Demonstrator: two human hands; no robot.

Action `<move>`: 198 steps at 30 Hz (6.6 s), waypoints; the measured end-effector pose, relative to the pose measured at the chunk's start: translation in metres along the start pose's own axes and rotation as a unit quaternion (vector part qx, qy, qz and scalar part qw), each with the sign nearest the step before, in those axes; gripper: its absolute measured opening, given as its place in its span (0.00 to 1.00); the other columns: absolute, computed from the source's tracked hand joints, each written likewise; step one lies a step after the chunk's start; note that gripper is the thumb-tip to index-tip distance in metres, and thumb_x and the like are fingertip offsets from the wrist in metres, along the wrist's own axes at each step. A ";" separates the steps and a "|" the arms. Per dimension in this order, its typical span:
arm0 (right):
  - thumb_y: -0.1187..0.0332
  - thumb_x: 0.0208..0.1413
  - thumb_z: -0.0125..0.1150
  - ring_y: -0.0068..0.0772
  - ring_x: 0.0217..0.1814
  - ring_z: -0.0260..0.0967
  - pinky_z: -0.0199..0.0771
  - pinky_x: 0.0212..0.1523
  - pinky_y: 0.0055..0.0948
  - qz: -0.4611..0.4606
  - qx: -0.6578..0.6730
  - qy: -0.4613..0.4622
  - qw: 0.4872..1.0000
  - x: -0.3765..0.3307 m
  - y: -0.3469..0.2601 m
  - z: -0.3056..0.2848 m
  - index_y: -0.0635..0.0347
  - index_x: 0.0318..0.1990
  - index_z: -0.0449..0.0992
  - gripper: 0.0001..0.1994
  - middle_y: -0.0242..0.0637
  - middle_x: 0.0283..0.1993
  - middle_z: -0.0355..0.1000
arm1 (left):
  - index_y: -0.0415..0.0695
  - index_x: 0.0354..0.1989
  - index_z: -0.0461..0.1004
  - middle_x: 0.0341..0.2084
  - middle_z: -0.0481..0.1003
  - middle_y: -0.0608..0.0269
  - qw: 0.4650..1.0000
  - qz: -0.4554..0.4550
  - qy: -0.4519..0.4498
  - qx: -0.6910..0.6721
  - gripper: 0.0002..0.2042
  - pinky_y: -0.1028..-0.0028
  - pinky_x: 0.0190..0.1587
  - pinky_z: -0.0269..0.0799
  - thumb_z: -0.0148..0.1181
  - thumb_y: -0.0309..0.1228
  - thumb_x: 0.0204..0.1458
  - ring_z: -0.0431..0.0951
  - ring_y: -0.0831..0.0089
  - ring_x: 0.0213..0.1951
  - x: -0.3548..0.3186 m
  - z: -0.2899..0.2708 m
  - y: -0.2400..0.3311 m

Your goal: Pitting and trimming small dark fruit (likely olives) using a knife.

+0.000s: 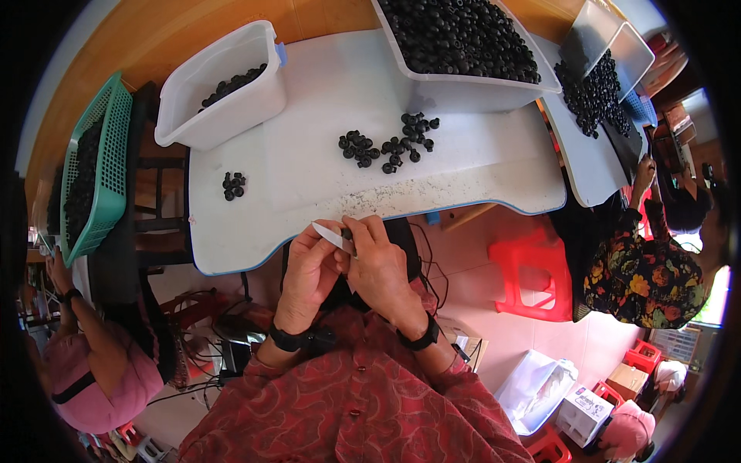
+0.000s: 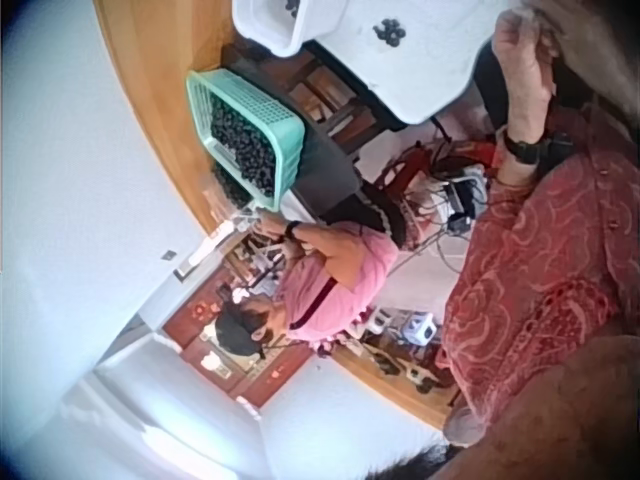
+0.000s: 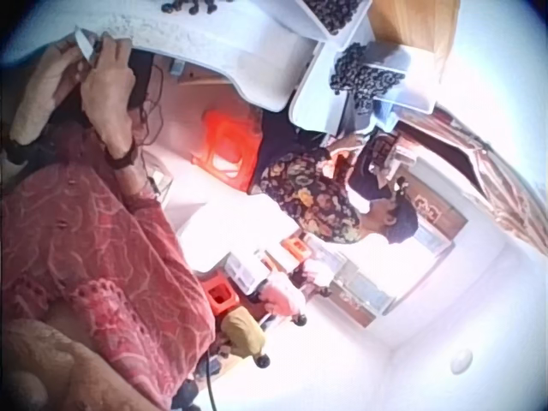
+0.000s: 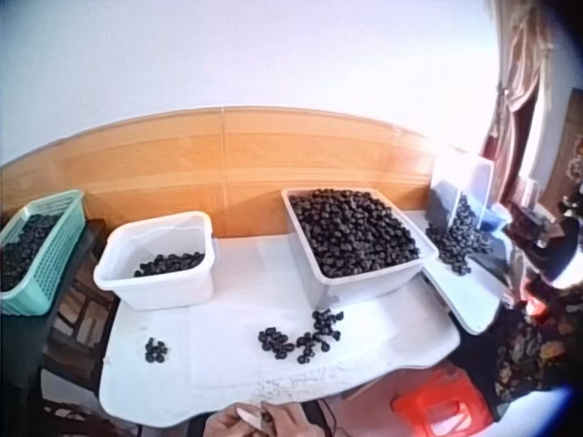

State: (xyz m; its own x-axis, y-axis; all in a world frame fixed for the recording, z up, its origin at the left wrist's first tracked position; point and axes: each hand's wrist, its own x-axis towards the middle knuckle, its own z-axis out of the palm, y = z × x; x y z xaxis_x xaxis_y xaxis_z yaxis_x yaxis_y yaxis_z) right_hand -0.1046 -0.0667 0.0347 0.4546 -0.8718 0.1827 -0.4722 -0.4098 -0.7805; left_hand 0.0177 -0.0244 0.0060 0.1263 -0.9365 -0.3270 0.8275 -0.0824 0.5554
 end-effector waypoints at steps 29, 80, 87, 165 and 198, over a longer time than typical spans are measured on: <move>0.80 0.53 0.55 0.27 0.37 0.72 0.72 0.37 0.25 0.135 0.265 0.000 0.955 0.001 0.014 -0.006 0.64 0.42 0.74 0.09 0.37 0.35 0.73 | 0.39 0.35 0.72 0.25 0.74 0.62 1.000 -0.018 -0.025 -0.001 0.05 0.80 0.23 0.62 0.57 0.27 0.56 0.67 0.80 0.21 -0.002 -0.003 0.013; 0.72 0.56 0.59 0.12 0.27 0.60 0.62 0.28 0.16 0.229 0.373 0.038 0.899 -0.008 0.022 -0.001 0.64 0.34 0.73 0.05 0.23 0.26 0.68 | 0.41 0.34 0.69 0.32 0.67 0.56 0.529 0.424 0.015 0.735 0.09 0.63 0.34 0.71 0.61 0.25 0.45 0.71 0.57 0.36 0.106 0.031 0.000; 0.72 0.56 0.59 0.11 0.27 0.59 0.61 0.28 0.16 0.215 0.343 0.045 0.913 -0.009 0.021 -0.002 0.64 0.34 0.73 0.04 0.23 0.26 0.67 | 0.41 0.35 0.68 0.33 0.69 0.57 0.644 0.394 -0.005 0.655 0.10 0.67 0.31 0.71 0.59 0.19 0.43 0.73 0.62 0.32 0.094 0.025 0.007; 0.74 0.59 0.54 0.18 0.36 0.68 0.68 0.38 0.19 0.152 0.404 -0.003 0.902 -0.002 -0.005 -0.026 0.67 0.39 0.75 0.06 0.31 0.33 0.73 | 0.39 0.37 0.71 0.25 0.74 0.61 0.995 0.047 -0.091 0.016 0.04 0.78 0.25 0.66 0.55 0.26 0.57 0.70 0.78 0.23 -0.006 0.011 0.007; 0.72 0.59 0.56 0.17 0.28 0.69 0.69 0.30 0.17 0.127 0.320 0.011 0.939 -0.014 -0.012 -0.020 0.67 0.39 0.75 0.07 0.32 0.27 0.73 | 0.41 0.38 0.71 0.24 0.73 0.65 0.998 0.043 -0.049 -0.021 0.04 0.81 0.21 0.66 0.56 0.28 0.57 0.70 0.82 0.21 -0.013 0.011 -0.008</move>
State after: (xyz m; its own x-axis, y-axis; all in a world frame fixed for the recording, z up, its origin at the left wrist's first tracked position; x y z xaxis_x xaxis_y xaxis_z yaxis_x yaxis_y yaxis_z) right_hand -0.1207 -0.0547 0.0537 0.3706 -0.9274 -0.0514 -0.0091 0.0518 -0.9986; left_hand 0.0038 -0.0157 0.0142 0.1450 -0.9688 -0.2012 0.8379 0.0121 0.5457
